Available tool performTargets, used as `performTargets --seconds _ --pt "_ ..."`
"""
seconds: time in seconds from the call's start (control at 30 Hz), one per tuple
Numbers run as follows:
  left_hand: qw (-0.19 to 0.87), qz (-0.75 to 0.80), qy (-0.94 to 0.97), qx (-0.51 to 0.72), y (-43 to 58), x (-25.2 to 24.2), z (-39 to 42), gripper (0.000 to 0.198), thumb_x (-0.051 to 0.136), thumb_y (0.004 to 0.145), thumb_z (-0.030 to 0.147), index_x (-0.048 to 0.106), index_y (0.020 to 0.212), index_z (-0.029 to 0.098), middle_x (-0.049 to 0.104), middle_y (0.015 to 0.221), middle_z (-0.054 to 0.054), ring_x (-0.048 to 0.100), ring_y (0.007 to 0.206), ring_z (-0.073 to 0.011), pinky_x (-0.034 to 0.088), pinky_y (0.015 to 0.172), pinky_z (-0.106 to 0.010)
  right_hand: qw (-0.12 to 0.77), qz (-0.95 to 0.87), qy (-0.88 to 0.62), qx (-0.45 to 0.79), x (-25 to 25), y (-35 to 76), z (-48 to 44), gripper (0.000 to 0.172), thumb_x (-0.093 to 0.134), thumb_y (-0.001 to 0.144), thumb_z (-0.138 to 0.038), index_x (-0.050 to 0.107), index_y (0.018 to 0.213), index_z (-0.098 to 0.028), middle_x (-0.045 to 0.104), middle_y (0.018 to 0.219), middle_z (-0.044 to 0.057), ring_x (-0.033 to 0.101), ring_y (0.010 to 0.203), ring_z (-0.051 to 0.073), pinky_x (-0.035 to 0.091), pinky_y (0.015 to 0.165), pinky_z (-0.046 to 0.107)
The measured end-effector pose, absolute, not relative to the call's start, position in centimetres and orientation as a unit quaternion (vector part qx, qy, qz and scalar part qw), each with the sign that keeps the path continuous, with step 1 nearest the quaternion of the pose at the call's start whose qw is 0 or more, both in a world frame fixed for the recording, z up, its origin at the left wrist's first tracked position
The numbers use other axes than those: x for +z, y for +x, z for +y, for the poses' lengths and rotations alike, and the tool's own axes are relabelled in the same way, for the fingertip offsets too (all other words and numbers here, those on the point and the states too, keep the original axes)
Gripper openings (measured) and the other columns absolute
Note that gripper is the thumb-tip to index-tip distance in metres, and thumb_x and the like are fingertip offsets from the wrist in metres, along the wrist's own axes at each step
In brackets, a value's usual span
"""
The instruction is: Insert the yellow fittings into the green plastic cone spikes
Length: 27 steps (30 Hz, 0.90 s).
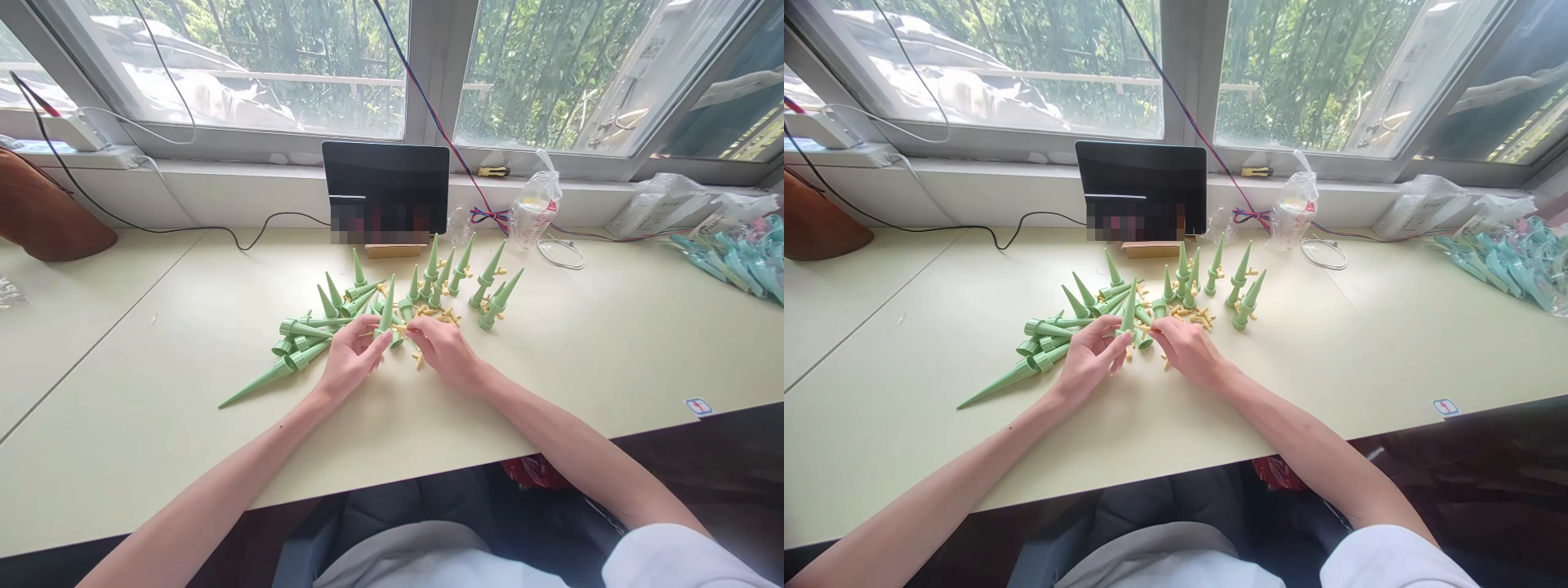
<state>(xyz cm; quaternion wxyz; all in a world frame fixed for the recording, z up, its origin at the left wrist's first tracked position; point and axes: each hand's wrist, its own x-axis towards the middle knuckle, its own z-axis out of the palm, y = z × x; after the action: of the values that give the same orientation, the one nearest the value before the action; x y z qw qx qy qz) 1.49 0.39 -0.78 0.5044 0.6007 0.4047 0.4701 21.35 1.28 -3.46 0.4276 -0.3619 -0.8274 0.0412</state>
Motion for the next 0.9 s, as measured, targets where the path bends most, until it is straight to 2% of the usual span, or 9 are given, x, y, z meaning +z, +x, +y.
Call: performTargets --seconds 0.2,0.57,0.9 --pt "0.489 0.426 0.606 0.46 1.4 -0.75 0.37 0.027 0.074 0.081 0.04 0.063 0.096 0.021 0.058 0.063 0.004 0.053 0.049 -0.0091 0.043 0.044 -0.02 0.426 -0.83 -0.359 0.034 -3.45 21.31 1.35 0.017 0.043 0.104 -0.025 0.056 0.097 -0.019 0.062 0.077 0.003 0.055 0.063 0.012 0.042 0.058 0.023" --pt "0.471 0.435 0.617 0.456 1.38 -0.74 0.37 0.03 0.075 0.079 0.04 0.064 0.098 0.019 0.059 0.066 0.002 0.056 0.052 -0.0109 0.044 0.043 -0.021 0.445 -0.826 -0.345 0.027 -3.23 21.36 1.28 0.015 0.043 0.103 -0.022 0.058 0.102 -0.02 0.065 0.086 0.005 0.06 0.072 0.014 0.045 0.061 0.023" --pt "0.448 0.42 0.649 0.45 1.32 -0.96 0.42 0.03 0.072 0.081 0.042 0.064 0.099 0.019 0.067 0.085 -0.004 0.063 0.061 -0.013 0.048 0.047 -0.021 0.446 -0.823 -0.348 0.043 -3.22 21.28 1.19 0.017 0.046 0.102 -0.023 0.062 0.102 -0.022 0.063 0.088 0.005 0.057 0.067 0.012 0.044 0.057 0.023"
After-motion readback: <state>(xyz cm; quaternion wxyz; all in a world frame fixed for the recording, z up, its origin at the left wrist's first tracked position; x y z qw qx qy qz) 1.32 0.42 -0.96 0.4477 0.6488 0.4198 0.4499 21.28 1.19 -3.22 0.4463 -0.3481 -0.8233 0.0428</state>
